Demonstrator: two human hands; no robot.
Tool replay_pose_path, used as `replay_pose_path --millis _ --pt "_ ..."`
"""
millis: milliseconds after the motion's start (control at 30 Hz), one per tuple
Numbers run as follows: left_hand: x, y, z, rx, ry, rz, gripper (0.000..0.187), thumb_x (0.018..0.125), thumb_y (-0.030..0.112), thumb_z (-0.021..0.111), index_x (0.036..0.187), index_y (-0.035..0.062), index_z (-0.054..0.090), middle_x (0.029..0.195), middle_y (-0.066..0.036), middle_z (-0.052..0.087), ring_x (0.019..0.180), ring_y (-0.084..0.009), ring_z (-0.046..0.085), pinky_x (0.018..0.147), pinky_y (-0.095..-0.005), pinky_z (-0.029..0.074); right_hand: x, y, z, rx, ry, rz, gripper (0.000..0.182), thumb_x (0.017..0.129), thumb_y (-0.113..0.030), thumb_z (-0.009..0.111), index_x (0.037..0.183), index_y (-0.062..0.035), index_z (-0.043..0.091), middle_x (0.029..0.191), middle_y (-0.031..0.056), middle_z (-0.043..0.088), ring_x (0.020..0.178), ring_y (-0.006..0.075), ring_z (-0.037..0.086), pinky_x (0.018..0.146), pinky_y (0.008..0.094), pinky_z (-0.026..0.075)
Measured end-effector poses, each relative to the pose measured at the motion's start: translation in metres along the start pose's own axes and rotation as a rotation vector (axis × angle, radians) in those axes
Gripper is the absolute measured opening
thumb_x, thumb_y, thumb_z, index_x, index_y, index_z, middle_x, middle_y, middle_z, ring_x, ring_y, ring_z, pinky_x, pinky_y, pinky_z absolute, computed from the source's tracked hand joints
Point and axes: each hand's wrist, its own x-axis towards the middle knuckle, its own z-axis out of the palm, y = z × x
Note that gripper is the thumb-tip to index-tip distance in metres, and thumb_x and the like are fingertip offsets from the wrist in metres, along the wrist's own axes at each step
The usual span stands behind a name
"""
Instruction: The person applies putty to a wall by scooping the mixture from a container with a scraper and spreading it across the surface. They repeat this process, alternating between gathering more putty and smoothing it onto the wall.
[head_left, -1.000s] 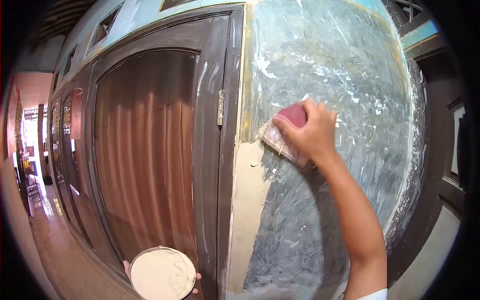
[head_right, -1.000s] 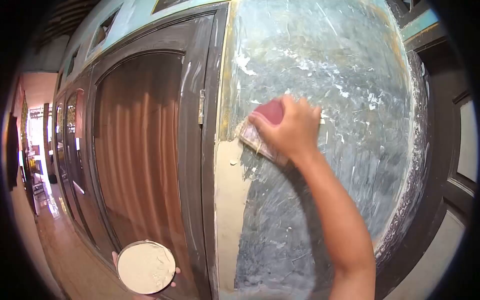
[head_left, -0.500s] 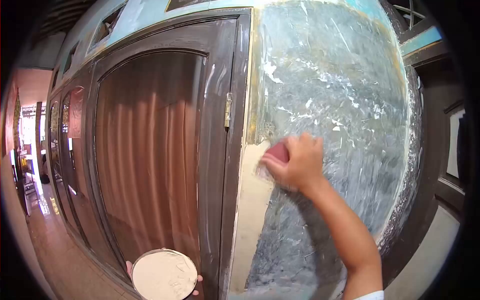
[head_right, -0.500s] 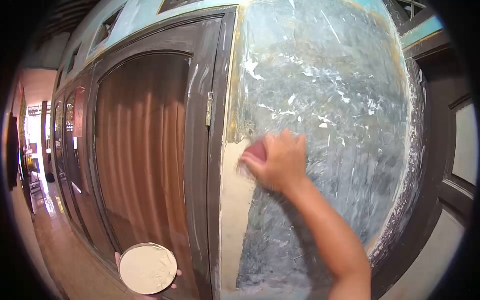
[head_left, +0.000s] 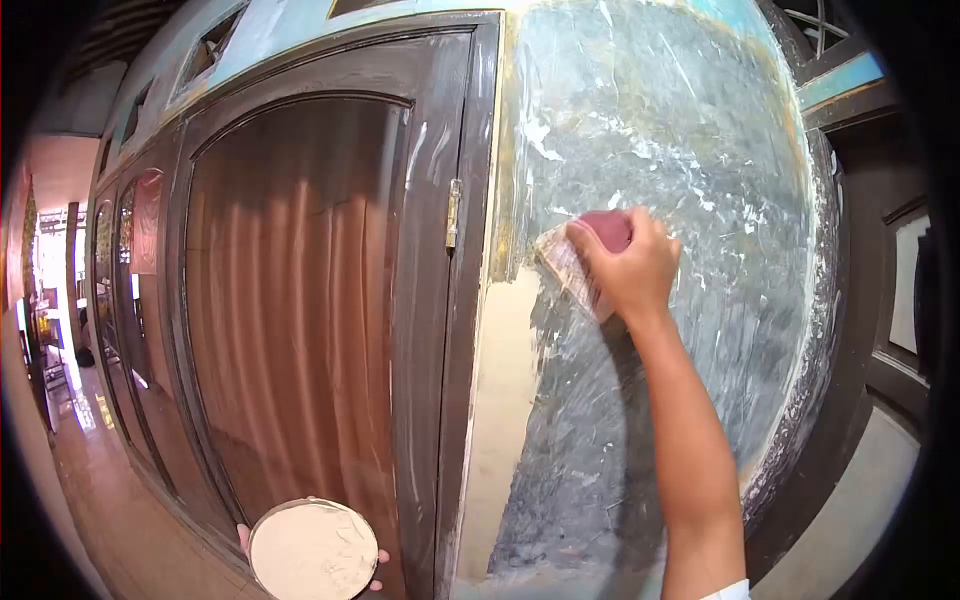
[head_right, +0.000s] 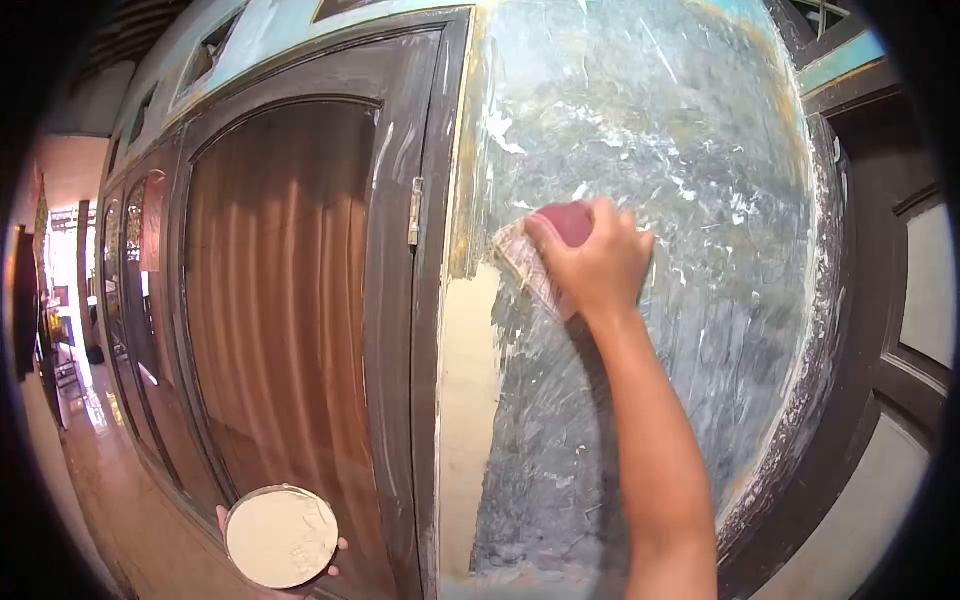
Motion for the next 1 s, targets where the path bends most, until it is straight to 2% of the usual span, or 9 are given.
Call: replay_pose_path --millis 133,267,333,467,533,667,733,933,1000 --pt "-0.003 0.002 -0.004 -0.014 0.012 -0.003 0.110 0.087 0.081 0.058 0.161 0.0036 0.034 0.158 -0.038 0.037 0.134 -0.0758 0.034 0.093 -0.0874 0.044 -0.070 -0.011 -0.017 0.087 -0.324 -0.520 0.065 0.076 -0.070 0.080 0.091 -0.0081 0.067 0.080 0.0104 0.059 0.078 0.0322 0.052 0.079 0.0473 0.039" --pt "0.001 0.004 -0.003 -0.019 0.006 -0.002 0.111 0.086 0.081 0.059 0.161 0.0035 0.034 0.158 -0.038 0.037 0.134 -0.0758 0.034 0.093 -0.0873 0.044 -0.037 0.005 -0.014 -0.037 -0.204 -0.351 0.063 0.078 -0.069 0.079 0.089 -0.0083 0.067 0.080 0.0110 0.060 0.080 0.0333 0.054 0.079 0.0481 0.039" --pt "0.002 0.004 -0.004 -0.022 0.008 -0.008 0.111 0.086 0.081 0.059 0.161 0.0035 0.034 0.158 -0.039 0.037 0.134 -0.0758 0.034 0.093 -0.0873 0.044 -0.013 0.020 -0.013 0.093 0.067 0.113 0.063 0.077 -0.068 0.080 0.090 -0.0083 0.067 0.083 0.0116 0.063 0.082 0.0333 0.056 0.079 0.0500 0.039" --pt "0.004 0.005 -0.008 -0.033 0.014 -0.014 0.111 0.086 0.082 0.059 0.161 0.0034 0.034 0.157 -0.039 0.037 0.134 -0.0757 0.033 0.094 -0.0872 0.044 -0.077 0.005 -0.026 0.141 -0.151 -0.149 0.064 0.077 -0.069 0.081 0.090 -0.0076 0.067 0.085 0.0114 0.063 0.081 0.0326 0.055 0.080 0.0499 0.039" --pt "0.004 0.003 -0.008 -0.037 0.020 -0.012 0.112 0.086 0.082 0.060 0.161 0.0033 0.034 0.157 -0.039 0.037 0.134 -0.0757 0.033 0.094 -0.0872 0.044 -0.107 -0.008 -0.033 0.136 -0.391 -0.489 0.065 0.077 -0.069 0.081 0.089 -0.0073 0.066 0.088 0.0118 0.062 0.080 0.0327 0.055 0.082 0.0499 0.040" --pt "0.003 -0.006 -0.005 -0.049 0.029 -0.002 0.112 0.085 0.082 0.060 0.161 0.0033 0.034 0.157 -0.039 0.037 0.134 -0.0757 0.033 0.094 -0.0871 0.044 -0.024 0.014 -0.022 -0.070 -0.049 -0.026 0.064 0.078 -0.069 0.080 0.091 -0.0079 0.067 0.090 0.0139 0.064 0.085 0.0336 0.059 0.085 0.0506 0.040" --pt "0.004 -0.008 0.005 -0.028 0.028 -0.006 0.113 0.085 0.083 0.059 0.161 0.0032 0.033 0.157 -0.040 0.037 0.134 -0.0757 0.033 0.095 -0.0875 0.043 -0.002 0.026 -0.023 0.081 -0.035 0.178 0.061 0.079 -0.067 0.081 0.090 -0.0085 0.067 0.090 0.0149 0.065 0.087 0.0343 0.060 0.086 0.0506 0.041" --pt "0.001 -0.006 0.014 0.021 0.052 0.040 0.112 0.085 0.085 0.056 0.159 0.0036 0.036 0.154 -0.039 0.040 0.131 -0.0755 0.036 0.093 -0.0857 0.046 -0.099 -0.010 -0.032 0.112 -0.342 -0.612 0.058 0.081 -0.064 0.078 0.085 -0.0080 0.067 0.086 0.0113 0.063 0.087 0.0320 0.059 0.087 0.0523 0.039" --pt "0.000 -0.006 0.017 0.026 0.041 0.046 0.111 0.085 0.086 0.054 0.157 0.0041 0.038 0.152 -0.039 0.042 0.129 -0.0754 0.038 0.091 -0.0850 0.047 -0.063 -0.007 -0.030 -0.005 -0.310 -0.372 0.059 0.082 -0.066 0.076 0.089 -0.0087 0.068 0.084 0.0100 0.064 0.087 0.0323 0.059 0.084 0.0524 0.041"
